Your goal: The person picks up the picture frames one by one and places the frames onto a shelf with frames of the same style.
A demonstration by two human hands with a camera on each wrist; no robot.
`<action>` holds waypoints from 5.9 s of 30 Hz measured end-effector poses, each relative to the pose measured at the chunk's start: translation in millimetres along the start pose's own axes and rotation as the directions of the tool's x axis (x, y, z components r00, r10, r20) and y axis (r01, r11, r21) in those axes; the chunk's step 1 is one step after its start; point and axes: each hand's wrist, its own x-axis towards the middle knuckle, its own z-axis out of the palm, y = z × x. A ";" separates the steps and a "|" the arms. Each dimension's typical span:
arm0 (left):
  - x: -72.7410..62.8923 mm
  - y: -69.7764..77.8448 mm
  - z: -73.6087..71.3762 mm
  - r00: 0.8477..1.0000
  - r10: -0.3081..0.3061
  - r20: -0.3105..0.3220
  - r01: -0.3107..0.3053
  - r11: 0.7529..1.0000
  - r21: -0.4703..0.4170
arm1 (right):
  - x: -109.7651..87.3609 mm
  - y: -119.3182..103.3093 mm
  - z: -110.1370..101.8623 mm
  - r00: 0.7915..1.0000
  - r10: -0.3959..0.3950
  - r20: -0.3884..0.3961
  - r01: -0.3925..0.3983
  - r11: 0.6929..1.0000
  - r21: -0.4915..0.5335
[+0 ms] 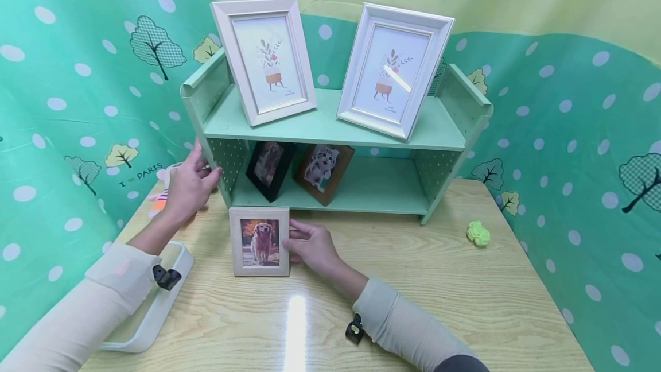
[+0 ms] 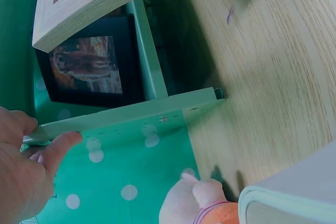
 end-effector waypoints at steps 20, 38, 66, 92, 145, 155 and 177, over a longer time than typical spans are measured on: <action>-0.6 -1.3 0.3 1.000 0.000 0.002 0.000 1.000 0.001 | 3.4 4.2 1.5 0.999 0.028 -0.017 -0.028 0.999 0.021; -0.2 -0.6 0.2 1.000 0.003 -0.001 -0.003 1.000 0.002 | -3.2 -8.3 -5.2 0.999 0.037 -0.020 -0.035 0.997 0.069; 6.0 0.7 -3.2 1.000 -0.009 0.015 0.009 1.000 0.004 | -17.4 -19.7 -45.5 0.986 0.090 -0.143 -0.076 0.992 0.101; 2.3 -1.1 -0.3 1.000 -0.019 0.025 0.019 1.000 -0.006 | -35.0 -16.7 -93.7 0.977 0.091 -0.194 -0.075 0.993 0.089; 1.9 -0.4 -1.5 0.997 -0.055 0.056 0.055 0.998 -0.012 | -55.6 -46.2 -173.1 0.935 0.014 -0.353 0.018 0.996 0.088; 2.5 -0.9 -1.4 0.998 -0.039 0.046 0.040 0.999 -0.012 | -50.4 -48.1 -184.2 0.925 -0.009 -0.380 0.057 0.992 0.114; 2.9 0.5 -1.4 0.998 -0.039 0.048 0.040 0.999 -0.018 | -33.0 -46.4 -197.2 0.896 -0.026 -0.444 0.112 0.980 0.167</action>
